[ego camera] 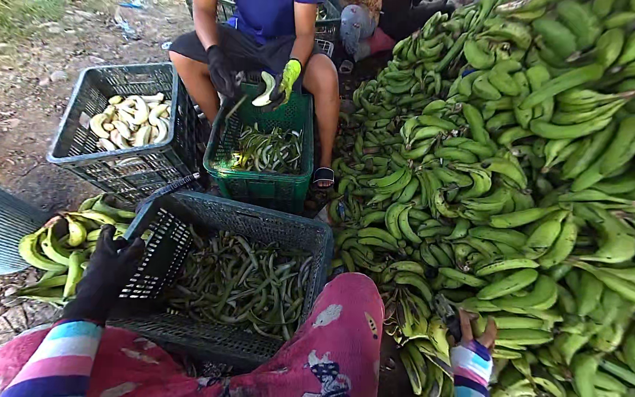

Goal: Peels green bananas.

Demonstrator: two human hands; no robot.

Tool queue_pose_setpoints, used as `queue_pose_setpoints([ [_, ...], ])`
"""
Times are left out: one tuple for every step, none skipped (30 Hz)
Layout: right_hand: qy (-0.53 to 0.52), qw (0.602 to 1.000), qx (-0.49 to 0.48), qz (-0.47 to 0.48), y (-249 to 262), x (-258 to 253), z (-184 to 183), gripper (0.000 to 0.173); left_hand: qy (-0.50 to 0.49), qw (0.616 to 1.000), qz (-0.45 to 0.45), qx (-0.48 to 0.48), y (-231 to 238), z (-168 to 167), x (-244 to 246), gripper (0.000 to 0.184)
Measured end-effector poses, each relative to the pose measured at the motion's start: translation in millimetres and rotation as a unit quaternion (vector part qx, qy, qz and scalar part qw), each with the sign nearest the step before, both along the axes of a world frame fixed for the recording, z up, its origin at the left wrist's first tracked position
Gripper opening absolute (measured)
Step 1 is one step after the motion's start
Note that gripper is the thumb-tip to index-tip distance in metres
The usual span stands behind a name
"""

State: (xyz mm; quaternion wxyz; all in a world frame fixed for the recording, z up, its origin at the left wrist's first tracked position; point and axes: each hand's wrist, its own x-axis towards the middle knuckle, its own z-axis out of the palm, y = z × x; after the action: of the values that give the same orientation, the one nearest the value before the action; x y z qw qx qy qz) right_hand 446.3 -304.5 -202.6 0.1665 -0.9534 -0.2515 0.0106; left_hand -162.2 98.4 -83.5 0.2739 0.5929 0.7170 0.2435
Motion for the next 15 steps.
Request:
queue_pose_setpoints([
  [0.031,0.997,-0.067,0.010,6,1,7,0.070,0.005,1.000,-0.002,-0.004,2,-2,1,0.078],
  [0.020,0.991,-0.127,0.024,8,9,-2,0.072,0.006,1.000,-0.003,-0.012,4,-3,3,0.077],
  [-0.003,0.985,-0.168,0.030,10,20,-16,0.072,0.000,1.000,-0.001,-0.019,3,-4,7,0.076],
  [-0.024,0.980,-0.195,0.029,11,30,-31,0.074,-0.009,1.000,0.003,-0.024,2,-3,12,0.073],
  [-0.028,0.975,-0.220,0.027,14,34,-32,0.075,-0.009,1.000,0.002,-0.029,1,-2,17,0.072],
  [-0.009,0.972,-0.233,0.022,17,32,-24,0.076,0.003,1.000,-0.004,-0.029,0,-3,19,0.071],
  [0.031,0.972,-0.234,0.015,23,27,-9,0.074,0.023,0.999,-0.016,-0.025,1,-4,18,0.073],
  [0.049,0.972,-0.231,0.013,26,24,0,0.073,0.043,0.998,-0.029,-0.026,2,-7,15,0.077],
  [0.051,0.973,-0.224,0.014,26,24,4,0.071,0.059,0.997,-0.037,-0.028,2,-9,13,0.079],
  [0.048,0.974,-0.219,0.015,24,25,4,0.069,0.067,0.996,-0.043,-0.030,2,-11,12,0.079],
  [0.042,0.976,-0.215,0.016,22,27,1,0.067,0.066,0.996,-0.045,-0.034,1,-11,12,0.078],
  [0.033,0.976,-0.213,0.019,18,29,-4,0.065,0.065,0.996,-0.044,-0.036,-1,-11,13,0.075],
  [0.026,0.977,-0.210,0.025,14,31,-8,0.065,0.066,0.996,-0.042,-0.039,-3,-9,14,0.073],
  [0.021,0.978,-0.207,0.030,10,32,-10,0.066,0.070,0.996,-0.041,-0.044,-4,-7,15,0.072],
  [0.016,0.979,-0.200,0.031,7,32,-9,0.065,0.075,0.995,-0.043,-0.050,-4,-5,15,0.073],
])
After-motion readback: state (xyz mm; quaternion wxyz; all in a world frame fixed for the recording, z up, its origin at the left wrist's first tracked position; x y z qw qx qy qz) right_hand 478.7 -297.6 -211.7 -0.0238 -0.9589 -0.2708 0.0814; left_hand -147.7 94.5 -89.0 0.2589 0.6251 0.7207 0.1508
